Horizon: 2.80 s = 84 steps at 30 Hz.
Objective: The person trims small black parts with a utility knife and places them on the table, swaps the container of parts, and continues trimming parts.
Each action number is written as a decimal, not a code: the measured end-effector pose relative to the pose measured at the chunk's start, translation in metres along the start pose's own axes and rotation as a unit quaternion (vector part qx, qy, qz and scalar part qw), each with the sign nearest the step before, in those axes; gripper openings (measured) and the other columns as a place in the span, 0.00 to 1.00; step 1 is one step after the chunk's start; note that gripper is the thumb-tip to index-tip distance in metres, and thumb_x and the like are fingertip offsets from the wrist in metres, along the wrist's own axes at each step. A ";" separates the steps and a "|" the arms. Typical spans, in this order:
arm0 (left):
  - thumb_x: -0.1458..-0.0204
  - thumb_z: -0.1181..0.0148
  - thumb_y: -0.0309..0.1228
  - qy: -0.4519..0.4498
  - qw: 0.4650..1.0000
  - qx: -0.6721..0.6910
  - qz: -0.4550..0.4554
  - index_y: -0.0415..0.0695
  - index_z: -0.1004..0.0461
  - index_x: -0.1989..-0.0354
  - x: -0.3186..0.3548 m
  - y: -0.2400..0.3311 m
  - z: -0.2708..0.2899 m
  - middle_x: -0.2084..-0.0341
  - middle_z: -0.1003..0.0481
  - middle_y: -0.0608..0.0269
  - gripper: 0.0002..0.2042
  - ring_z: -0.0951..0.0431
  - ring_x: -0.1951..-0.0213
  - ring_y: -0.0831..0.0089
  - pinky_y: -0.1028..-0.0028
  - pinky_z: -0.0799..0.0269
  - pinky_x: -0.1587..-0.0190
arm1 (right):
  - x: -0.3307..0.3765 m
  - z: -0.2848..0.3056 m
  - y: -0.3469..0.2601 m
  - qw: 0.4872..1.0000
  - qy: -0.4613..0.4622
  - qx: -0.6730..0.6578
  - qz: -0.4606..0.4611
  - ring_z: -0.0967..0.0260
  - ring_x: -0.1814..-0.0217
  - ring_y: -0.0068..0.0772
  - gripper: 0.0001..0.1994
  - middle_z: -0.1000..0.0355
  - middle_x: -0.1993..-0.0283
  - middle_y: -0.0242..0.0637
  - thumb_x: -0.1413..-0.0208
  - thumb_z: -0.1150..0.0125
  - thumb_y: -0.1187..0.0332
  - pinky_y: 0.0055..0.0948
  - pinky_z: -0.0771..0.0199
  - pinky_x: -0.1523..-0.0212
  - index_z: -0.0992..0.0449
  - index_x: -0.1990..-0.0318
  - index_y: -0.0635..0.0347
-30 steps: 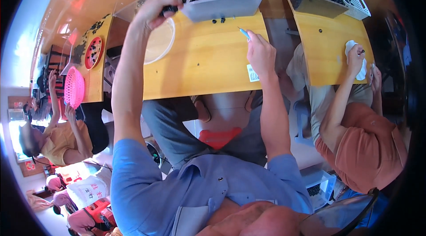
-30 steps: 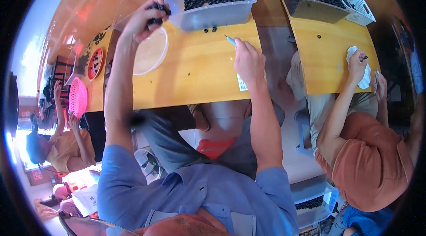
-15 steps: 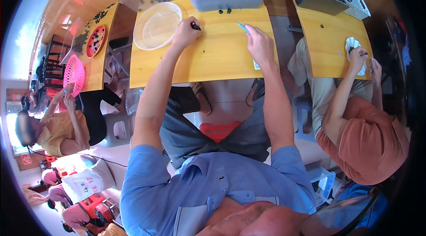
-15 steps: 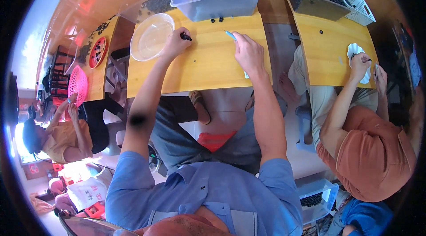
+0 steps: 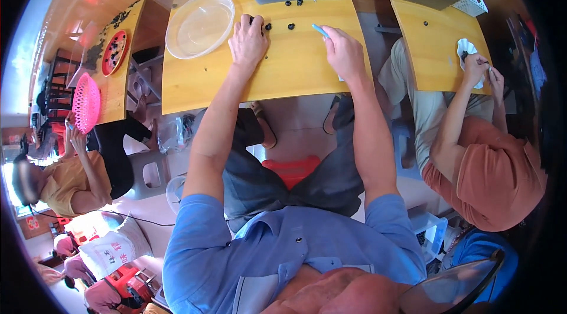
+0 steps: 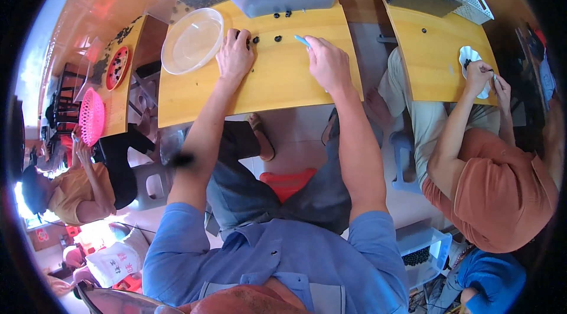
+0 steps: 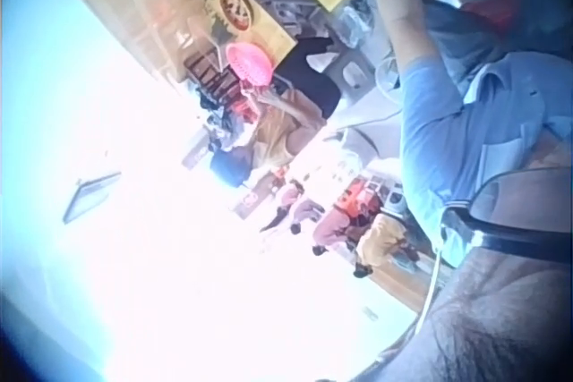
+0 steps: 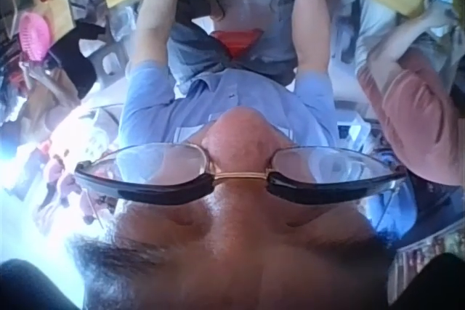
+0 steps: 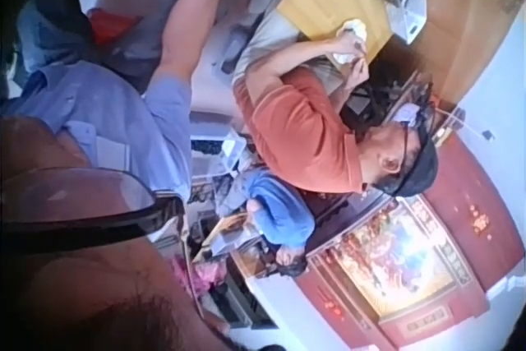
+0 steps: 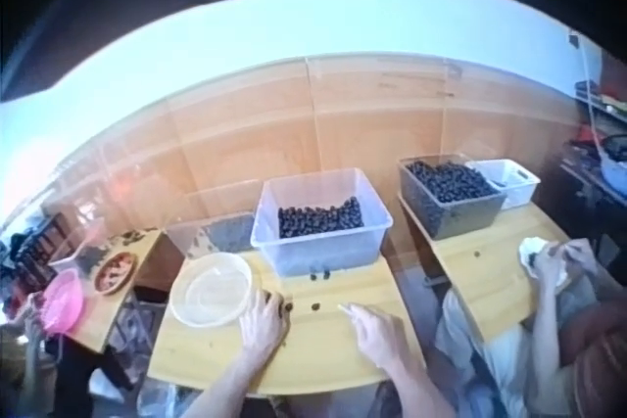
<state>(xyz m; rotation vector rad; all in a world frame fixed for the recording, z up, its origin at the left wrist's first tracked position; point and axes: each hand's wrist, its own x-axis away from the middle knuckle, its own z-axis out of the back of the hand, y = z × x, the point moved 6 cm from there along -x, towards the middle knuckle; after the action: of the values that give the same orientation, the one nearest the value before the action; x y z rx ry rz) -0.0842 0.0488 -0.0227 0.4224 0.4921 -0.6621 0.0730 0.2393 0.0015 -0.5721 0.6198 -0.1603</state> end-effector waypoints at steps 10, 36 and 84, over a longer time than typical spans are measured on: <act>0.50 0.35 0.30 -0.010 0.999 0.037 0.015 0.50 0.21 0.59 0.005 -0.002 0.007 0.57 0.26 0.59 0.09 0.23 0.56 0.54 0.53 0.20 0.63 | -0.036 -0.052 -0.003 0.997 0.013 0.063 0.037 0.26 0.49 0.50 0.10 0.22 0.56 0.45 0.42 0.42 0.77 0.44 0.24 0.47 0.21 0.54 0.65; 0.53 0.28 0.55 -0.005 0.999 -0.027 -0.021 0.57 0.21 0.47 0.010 0.009 0.009 0.44 0.26 0.67 0.27 0.26 0.46 0.60 0.51 0.33 0.47 | -0.049 -0.053 -0.009 0.997 0.057 -0.034 -0.024 0.23 0.55 0.57 0.11 0.21 0.58 0.51 0.40 0.40 0.76 0.48 0.23 0.52 0.20 0.51 0.65; 0.42 0.31 0.26 -0.168 0.758 0.618 0.128 0.36 0.20 0.54 0.021 0.058 0.008 0.71 0.19 0.68 0.10 0.22 0.68 0.84 0.80 0.24 0.62 | 0.014 -0.038 -0.015 0.841 -0.034 -0.491 -0.226 0.25 0.66 0.22 0.13 0.21 0.64 0.34 0.38 0.38 0.76 0.24 0.25 0.63 0.20 0.47 0.69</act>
<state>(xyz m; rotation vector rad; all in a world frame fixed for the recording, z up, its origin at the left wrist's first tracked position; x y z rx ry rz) -0.0286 0.0766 -0.0159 1.5641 -0.4433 -0.7050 0.0628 0.2049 -0.0226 -1.7244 0.4526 -0.2607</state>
